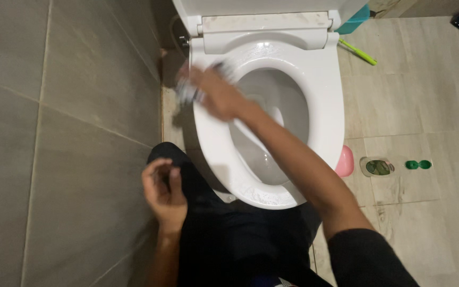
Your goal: The person cleans the interior and exterior of a toilet by hand with a cloth, wiping the lid, seat, and bowl base.
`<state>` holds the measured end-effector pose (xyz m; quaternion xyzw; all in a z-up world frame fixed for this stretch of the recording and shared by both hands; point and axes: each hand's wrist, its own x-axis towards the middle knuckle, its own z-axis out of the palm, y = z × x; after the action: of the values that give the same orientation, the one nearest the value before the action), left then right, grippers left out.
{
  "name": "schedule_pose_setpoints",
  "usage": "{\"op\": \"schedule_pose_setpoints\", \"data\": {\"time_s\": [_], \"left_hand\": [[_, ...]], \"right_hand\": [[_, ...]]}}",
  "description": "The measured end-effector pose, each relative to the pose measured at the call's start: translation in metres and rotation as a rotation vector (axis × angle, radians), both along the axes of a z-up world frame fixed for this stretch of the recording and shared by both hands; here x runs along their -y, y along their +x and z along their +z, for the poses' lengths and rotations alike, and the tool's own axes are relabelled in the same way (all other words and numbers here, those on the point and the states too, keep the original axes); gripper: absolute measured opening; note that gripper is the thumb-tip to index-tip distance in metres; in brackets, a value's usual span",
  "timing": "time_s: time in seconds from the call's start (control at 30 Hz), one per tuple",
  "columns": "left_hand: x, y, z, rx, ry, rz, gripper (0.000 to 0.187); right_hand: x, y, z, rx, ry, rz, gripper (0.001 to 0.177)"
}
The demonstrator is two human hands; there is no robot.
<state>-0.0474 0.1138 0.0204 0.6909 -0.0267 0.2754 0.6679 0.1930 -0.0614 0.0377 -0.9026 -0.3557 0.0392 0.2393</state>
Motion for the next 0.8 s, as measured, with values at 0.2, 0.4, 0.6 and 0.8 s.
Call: {"op": "schedule_pose_setpoints", "data": {"time_s": [0.2,0.4,0.6,0.8], "left_hand": [[0.009,0.021,-0.046,-0.134,-0.043,0.031,0.028],[0.006,0.052,-0.068,-0.287,-0.174,0.014,0.035],[0.055,0.082,-0.038,-0.245,-0.015,-0.170,0.068],[0.077,0.086,-0.012,-0.273,0.257,-0.022,0.087]], "right_hand": [[0.011,-0.006,0.012,0.296,0.130,0.122,0.057],[0.042,-0.181,0.048,-0.195,-0.065,0.264,0.068],[0.139,-0.261,0.054,-0.126,0.050,-0.119,0.060],[0.214,-0.198,0.029,0.172,-0.022,-0.565,0.057]]}}
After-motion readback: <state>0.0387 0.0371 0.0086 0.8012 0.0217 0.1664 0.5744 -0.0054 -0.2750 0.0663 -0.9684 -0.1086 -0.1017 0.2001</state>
